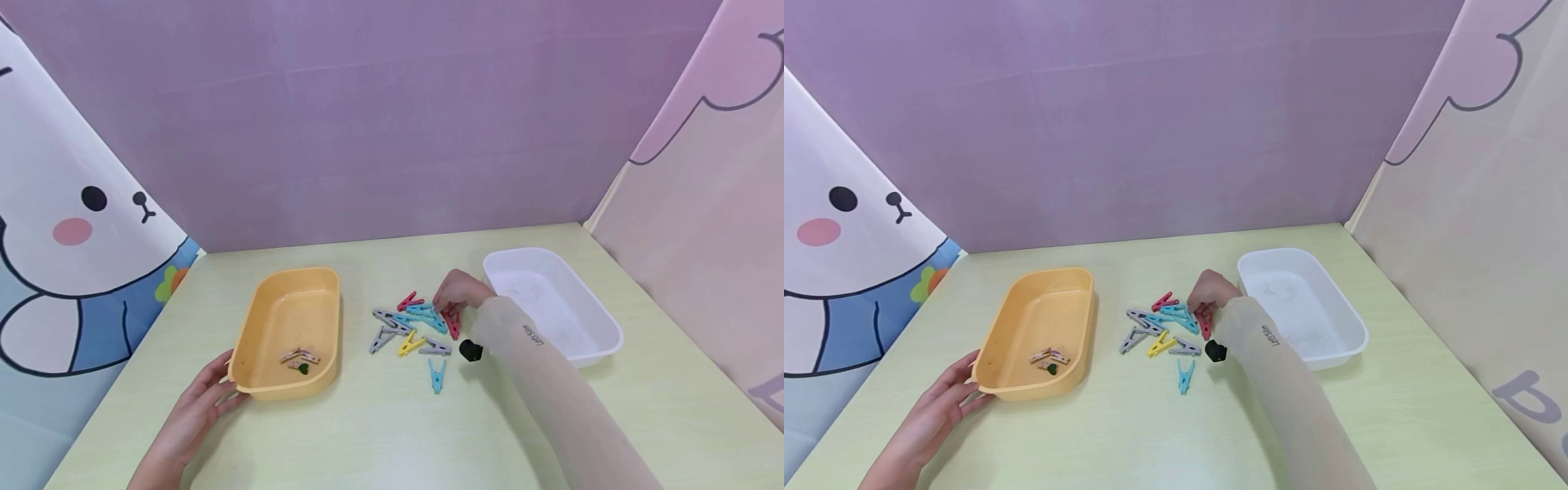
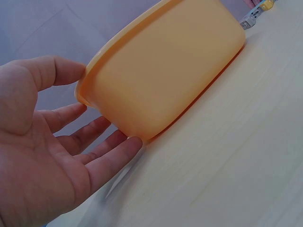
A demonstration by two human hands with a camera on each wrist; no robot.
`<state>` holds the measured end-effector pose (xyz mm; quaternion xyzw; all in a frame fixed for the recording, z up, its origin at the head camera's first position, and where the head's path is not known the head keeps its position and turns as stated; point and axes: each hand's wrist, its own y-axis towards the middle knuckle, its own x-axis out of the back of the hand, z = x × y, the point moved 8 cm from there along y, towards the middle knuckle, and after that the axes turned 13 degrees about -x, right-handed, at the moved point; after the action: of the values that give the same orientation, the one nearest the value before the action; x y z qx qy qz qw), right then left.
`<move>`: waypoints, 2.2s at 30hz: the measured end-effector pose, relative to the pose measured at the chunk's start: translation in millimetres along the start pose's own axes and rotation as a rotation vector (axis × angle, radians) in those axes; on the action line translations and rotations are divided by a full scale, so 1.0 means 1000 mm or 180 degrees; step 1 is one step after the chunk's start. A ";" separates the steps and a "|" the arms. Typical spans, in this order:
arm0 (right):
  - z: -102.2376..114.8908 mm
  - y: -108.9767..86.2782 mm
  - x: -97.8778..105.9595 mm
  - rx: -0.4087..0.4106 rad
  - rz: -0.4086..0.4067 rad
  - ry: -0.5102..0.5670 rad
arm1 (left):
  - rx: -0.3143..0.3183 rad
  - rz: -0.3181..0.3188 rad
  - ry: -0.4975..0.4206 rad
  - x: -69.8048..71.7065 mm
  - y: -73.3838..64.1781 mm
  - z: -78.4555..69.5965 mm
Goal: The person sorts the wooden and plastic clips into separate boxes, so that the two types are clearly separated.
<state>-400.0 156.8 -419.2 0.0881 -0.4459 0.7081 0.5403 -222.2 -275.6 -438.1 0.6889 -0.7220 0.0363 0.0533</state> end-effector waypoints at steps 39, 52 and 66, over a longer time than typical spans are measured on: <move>0.096 -0.045 0.010 0.0548 0.0263 0.0034 | -0.0019 0.0013 0.0019 -0.001 0.001 -0.002; 0.136 -0.057 -0.019 0.0731 0.0366 -0.0033 | -0.0032 0.0016 0.0006 -0.001 0.001 -0.002; 0.173 -0.066 -0.065 0.0935 0.0613 0.0075 | -0.0113 0.0039 -0.0009 0.000 0.000 -0.002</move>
<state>-379.7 -12.7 -321.4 0.1148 -0.3377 0.8151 0.4565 -222.3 -275.3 -435.9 0.6835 -0.7267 0.0228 0.0642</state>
